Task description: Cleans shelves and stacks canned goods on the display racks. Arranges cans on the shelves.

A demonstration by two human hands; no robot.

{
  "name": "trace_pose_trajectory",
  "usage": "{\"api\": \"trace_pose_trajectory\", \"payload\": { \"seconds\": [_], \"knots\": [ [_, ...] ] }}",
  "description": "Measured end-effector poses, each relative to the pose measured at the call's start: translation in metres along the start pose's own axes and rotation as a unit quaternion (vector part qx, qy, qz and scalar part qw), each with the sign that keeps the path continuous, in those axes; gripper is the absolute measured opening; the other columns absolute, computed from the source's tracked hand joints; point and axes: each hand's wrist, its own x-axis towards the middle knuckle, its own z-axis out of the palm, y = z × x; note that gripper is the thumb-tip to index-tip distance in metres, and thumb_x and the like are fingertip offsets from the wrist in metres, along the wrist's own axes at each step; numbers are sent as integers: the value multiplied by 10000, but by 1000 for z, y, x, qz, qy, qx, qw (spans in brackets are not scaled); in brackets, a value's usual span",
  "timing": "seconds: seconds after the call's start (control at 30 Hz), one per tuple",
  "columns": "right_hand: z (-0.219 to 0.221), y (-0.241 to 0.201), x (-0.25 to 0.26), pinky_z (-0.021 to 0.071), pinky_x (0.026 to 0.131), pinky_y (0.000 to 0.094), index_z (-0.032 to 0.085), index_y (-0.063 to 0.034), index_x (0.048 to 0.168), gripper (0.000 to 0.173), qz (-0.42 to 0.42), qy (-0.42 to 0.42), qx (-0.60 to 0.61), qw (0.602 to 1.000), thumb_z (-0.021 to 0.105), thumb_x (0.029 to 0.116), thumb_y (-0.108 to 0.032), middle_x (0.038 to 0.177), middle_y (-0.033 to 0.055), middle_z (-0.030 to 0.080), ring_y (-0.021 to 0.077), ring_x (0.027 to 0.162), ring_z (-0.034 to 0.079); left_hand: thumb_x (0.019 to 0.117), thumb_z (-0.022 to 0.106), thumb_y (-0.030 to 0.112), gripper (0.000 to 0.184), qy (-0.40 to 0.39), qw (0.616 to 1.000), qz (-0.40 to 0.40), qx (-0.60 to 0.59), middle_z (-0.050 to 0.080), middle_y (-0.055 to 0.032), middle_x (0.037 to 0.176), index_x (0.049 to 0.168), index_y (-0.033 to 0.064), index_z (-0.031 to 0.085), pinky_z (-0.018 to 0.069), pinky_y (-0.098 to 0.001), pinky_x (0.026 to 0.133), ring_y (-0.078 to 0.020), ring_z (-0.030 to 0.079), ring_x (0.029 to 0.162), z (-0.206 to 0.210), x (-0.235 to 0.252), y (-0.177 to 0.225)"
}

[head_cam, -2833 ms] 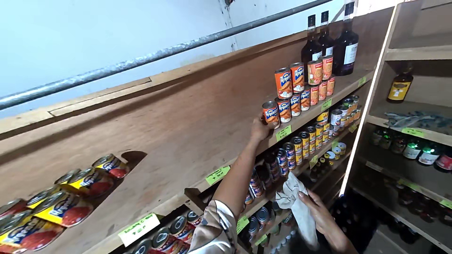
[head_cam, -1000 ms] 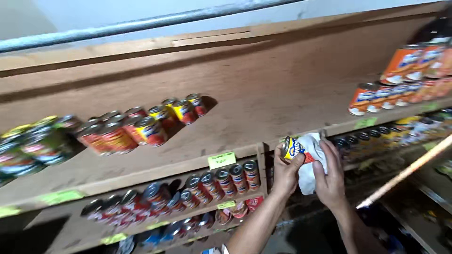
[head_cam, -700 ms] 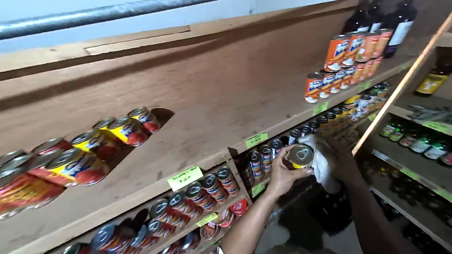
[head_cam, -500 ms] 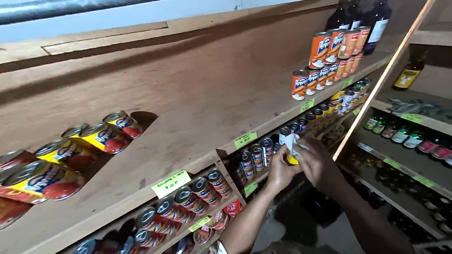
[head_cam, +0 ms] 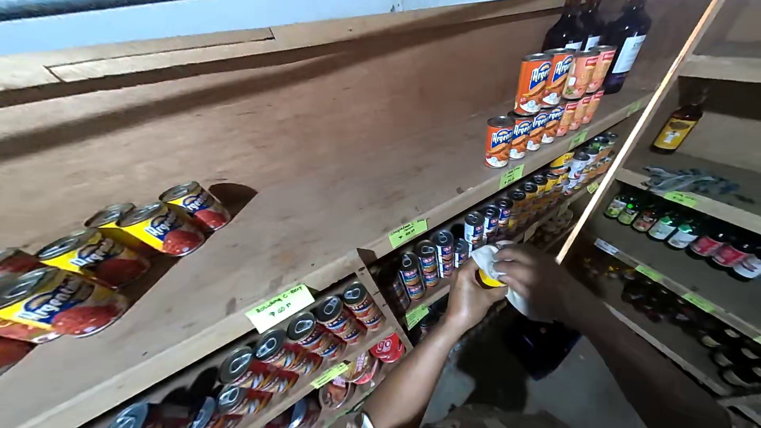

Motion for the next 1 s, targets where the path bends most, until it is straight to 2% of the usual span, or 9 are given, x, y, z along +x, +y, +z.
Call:
{"api": "trace_pose_trajectory", "payload": {
  "seconds": [0.2, 0.4, 0.53, 0.63, 0.73, 0.8, 0.87, 0.9, 1.0],
  "knots": [
    [-9, 21, 8, 543, 936, 577, 734, -21, 1138, 257, -9, -104, -68, 992, 600, 921, 11, 1179, 248, 681, 444, 1127, 652, 740, 893, 125, 678, -21, 1000, -7, -3, 696, -129, 1259, 1337, -34, 614, 513, -303, 1062, -126, 665, 1167, -3, -1, -3],
    [10, -5, -9, 593, 673, 481, 732, 7, 895, 125, 22, -28, -148, 988, 641, 863, -72, 892, 186, 689, 365, 834, 707, 726, 884, 131, 653, 64, 994, 26, 81, 692, -160, 1274, 1325, 4, 655, 518, -401, 1049, -232, 667, 1182, 5, 0, -9],
    [25, 0, -8, 590, 837, 394, 768, -49, 980, 200, 32, 7, -11, 999, 596, 942, -145, 998, 136, 722, 282, 956, 704, 785, 806, 66, 536, 65, 991, 42, 110, 718, -159, 1220, 1297, -10, 668, 547, -411, 1014, -235, 703, 1118, 15, -4, -15],
    [25, 17, 1, 570, 904, 452, 759, -28, 1019, 190, 92, -5, 17, 996, 609, 971, -136, 1057, 173, 705, 319, 1018, 687, 760, 847, 115, 611, 35, 994, 10, 99, 707, -165, 1246, 1324, -14, 651, 524, -419, 1040, -239, 688, 1148, 16, -5, -16],
    [5, 32, 4, 530, 958, 577, 711, 12, 1162, 273, 208, -45, -17, 977, 550, 1005, -143, 1160, 240, 682, 402, 1107, 661, 763, 849, 42, 701, 11, 994, -56, -94, 672, -167, 1261, 1376, -83, 533, 548, -296, 1003, -148, 673, 1130, 12, -2, -16],
    [-9, 38, 3, 512, 1000, 513, 700, 30, 1206, 292, 269, -2, 44, 962, 556, 1030, -154, 1195, 235, 684, 340, 1123, 663, 842, 743, 8, 658, 23, 969, -90, -229, 664, -145, 1220, 1411, -110, 436, 560, -271, 941, -104, 672, 1059, 10, 1, -16],
    [-7, 29, 3, 537, 940, 358, 706, 38, 1184, 293, 249, 77, 116, 958, 542, 1024, -144, 1145, 189, 703, 198, 1040, 673, 946, 610, 28, 562, 32, 949, -112, -292, 654, -95, 1155, 1444, -92, 380, 561, -259, 905, -68, 663, 1001, 13, 3, -16],
    [2, 21, 2, 527, 984, 353, 694, 42, 1210, 322, 227, 80, 134, 961, 513, 1027, -151, 1192, 188, 691, 195, 1098, 663, 977, 565, 27, 506, 40, 940, -125, -314, 644, -72, 1114, 1436, -78, 382, 562, -249, 875, -56, 656, 963, 18, 4, -14],
    [50, 0, 0, 507, 1047, 499, 657, 39, 1304, 377, 150, 105, 21, 983, 491, 1008, -125, 1312, 238, 652, 380, 1234, 629, 1034, 508, 1, 378, 97, 902, -185, -377, 636, -56, 1016, 1394, -31, 401, 571, -233, 807, -51, 655, 859, 32, 6, 1]
  ]
}}
